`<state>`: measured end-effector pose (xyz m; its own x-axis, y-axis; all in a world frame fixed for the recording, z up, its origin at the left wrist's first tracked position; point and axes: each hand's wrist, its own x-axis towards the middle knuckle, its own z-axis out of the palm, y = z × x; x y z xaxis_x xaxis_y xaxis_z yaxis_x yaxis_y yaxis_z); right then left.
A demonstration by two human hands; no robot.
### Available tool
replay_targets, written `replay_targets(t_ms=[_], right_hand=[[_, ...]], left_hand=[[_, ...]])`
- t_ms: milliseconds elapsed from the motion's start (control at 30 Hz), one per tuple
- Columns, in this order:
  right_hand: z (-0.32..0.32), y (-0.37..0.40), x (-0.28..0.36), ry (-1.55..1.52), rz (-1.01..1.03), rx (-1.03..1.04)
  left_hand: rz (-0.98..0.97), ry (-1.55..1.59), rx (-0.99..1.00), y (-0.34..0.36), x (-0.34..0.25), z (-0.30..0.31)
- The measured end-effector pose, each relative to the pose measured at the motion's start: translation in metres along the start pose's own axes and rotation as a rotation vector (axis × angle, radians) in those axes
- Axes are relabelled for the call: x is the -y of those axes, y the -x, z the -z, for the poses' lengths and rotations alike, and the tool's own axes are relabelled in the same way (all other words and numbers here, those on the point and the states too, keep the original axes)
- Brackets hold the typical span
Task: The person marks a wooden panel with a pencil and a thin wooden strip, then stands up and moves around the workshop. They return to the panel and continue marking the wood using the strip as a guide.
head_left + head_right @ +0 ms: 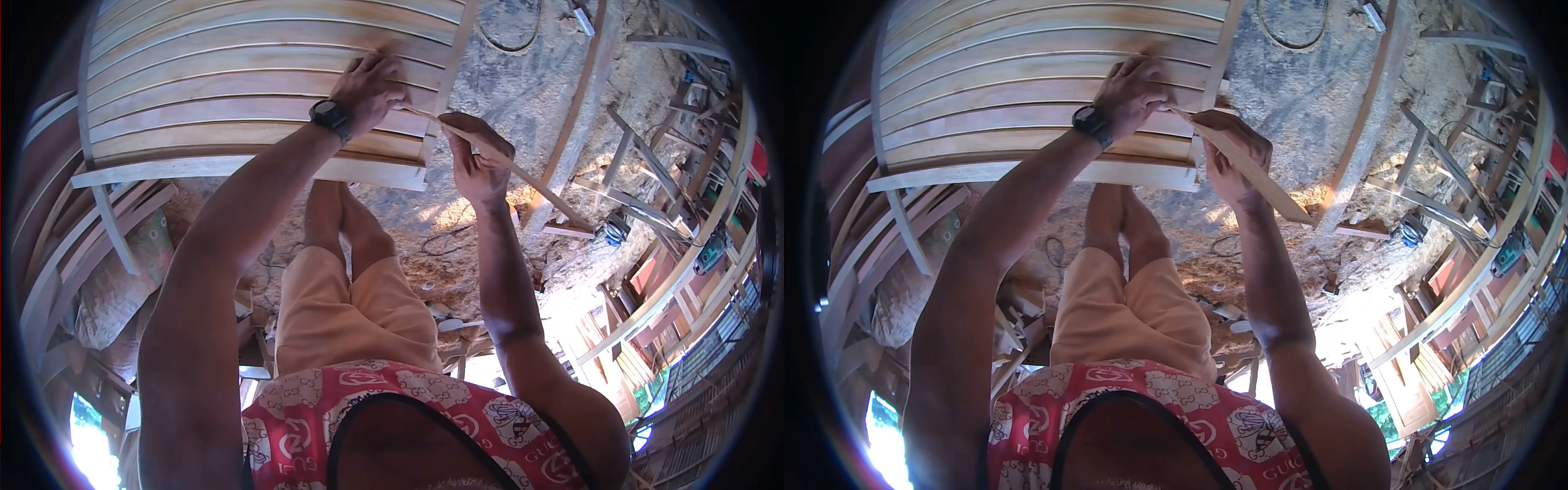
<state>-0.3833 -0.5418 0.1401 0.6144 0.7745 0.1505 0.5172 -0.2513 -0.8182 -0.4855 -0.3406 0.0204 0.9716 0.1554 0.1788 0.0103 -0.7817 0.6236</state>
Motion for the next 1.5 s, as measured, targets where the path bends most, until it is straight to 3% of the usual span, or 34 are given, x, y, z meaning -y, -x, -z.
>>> replay_targets(t_ms=[233, 500, 1033, 1100, 1200, 1267, 1367, 1500], right_hand=[[-0.017, 0.011, -0.013, -0.063, 0.029, -0.043], [-0.020, 0.015, -0.014, 0.043, 0.031, -0.008], [-0.022, 0.011, -0.009, 0.107, 0.032, 0.001], [-0.022, 0.012, -0.011, 0.103, 0.046, 0.005], [-0.021, 0.015, -0.013, 0.069, 0.008, 0.039], [-0.023, 0.015, -0.013, -0.106, -0.033, -0.037], [-0.016, 0.012, 0.008, -0.047, 0.057, -0.140], [-0.015, 0.040, 0.010, -0.061, -0.011, -0.055]], left_hand=[[-0.022, 0.006, 0.039, 0.001, 0.002, 0.005], [-0.084, -0.057, 0.261, 0.007, -0.002, 0.028], [-0.096, -0.122, 0.178, 0.017, -0.010, 0.020], [0.015, -0.122, 0.218, 0.023, -0.017, 0.019], [0.027, -0.025, 0.143, 0.035, -0.015, 0.005], [0.073, 0.019, 0.198, 0.033, -0.017, 0.003], [0.098, 0.074, 0.245, 0.032, -0.012, 0.000], [0.070, 0.058, 0.237, 0.034, -0.006, -0.007]])
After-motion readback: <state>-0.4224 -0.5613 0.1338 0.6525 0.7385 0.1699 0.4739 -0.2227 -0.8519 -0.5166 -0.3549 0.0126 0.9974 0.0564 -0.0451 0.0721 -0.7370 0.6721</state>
